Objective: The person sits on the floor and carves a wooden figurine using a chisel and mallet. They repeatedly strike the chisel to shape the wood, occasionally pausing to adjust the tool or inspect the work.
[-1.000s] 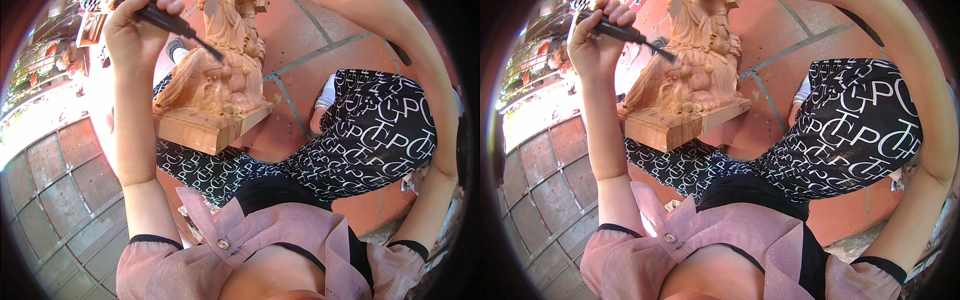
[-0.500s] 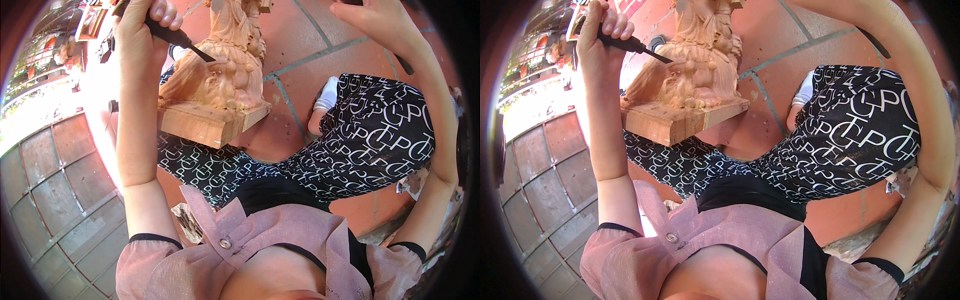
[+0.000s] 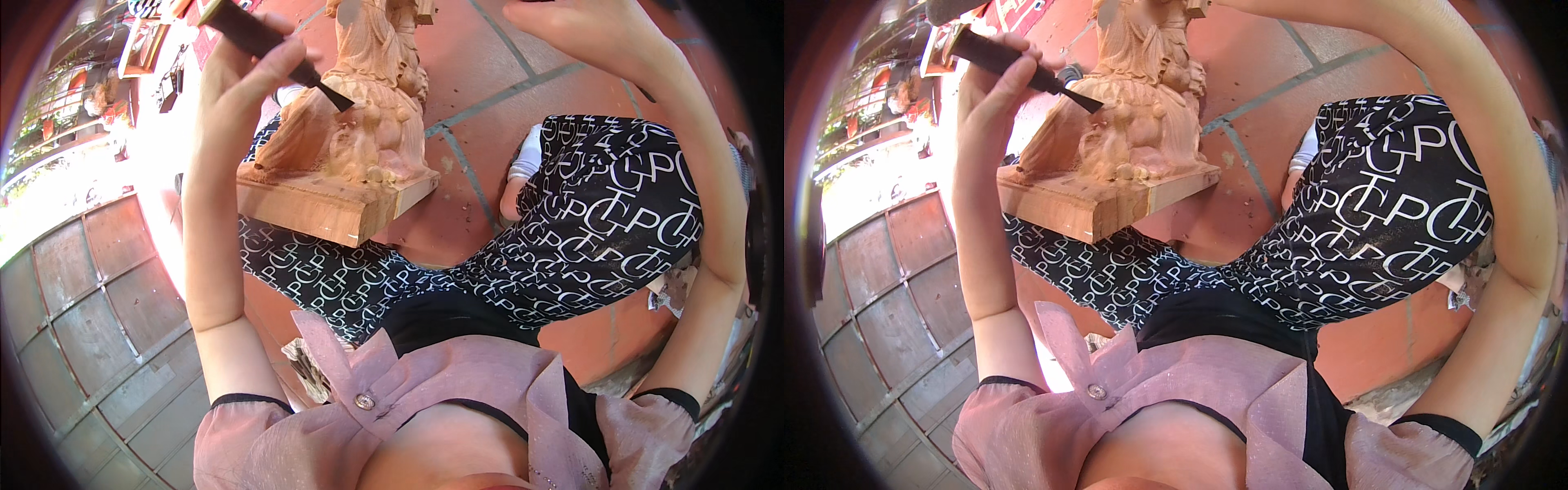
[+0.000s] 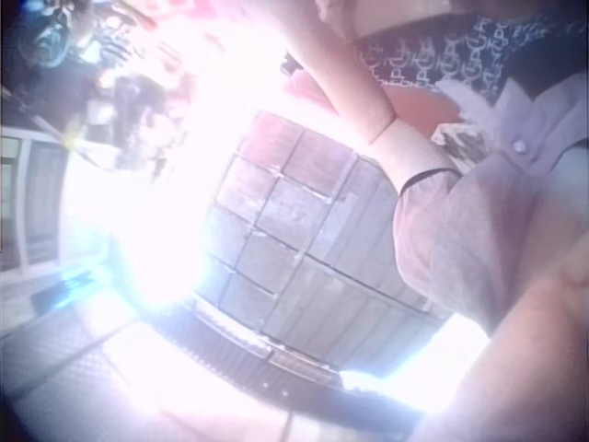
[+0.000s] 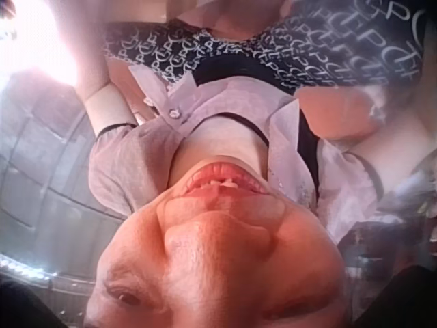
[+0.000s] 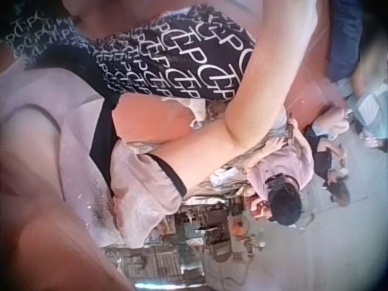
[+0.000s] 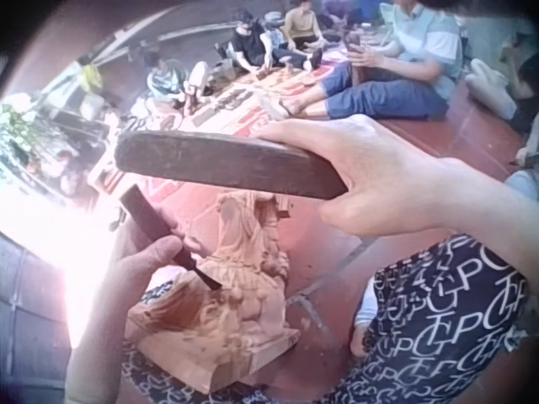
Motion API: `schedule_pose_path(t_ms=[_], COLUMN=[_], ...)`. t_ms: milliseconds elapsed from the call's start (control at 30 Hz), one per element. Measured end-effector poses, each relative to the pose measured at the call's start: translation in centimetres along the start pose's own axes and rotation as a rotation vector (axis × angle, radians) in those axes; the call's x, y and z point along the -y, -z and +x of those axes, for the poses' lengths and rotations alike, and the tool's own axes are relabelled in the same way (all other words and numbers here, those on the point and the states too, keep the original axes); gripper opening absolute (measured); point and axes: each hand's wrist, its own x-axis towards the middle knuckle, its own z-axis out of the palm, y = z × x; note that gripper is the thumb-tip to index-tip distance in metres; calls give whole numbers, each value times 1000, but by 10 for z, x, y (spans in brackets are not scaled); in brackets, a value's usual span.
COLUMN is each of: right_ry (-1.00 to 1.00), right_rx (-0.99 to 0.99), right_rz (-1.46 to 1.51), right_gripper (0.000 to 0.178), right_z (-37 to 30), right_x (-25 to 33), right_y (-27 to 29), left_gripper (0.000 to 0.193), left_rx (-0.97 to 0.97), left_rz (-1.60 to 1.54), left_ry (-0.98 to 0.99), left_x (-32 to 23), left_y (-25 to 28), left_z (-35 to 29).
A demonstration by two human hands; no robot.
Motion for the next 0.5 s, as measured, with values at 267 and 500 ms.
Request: schedule_pose_path(t_ms=[267,500], right_ry=[-134,-276], right_rx=[-94,-140], right_rz=[56,-205], right_gripper=[60,39], right_z=[-2,-16], right_x=[-10,13], right_y=[-3,1], left_gripper=[34,29], left_rx=[110,23], left_rz=[13,20], left_ry=[-66,188], left_x=[-10,-37], left_y=[1,-38], left_z=[1,24])
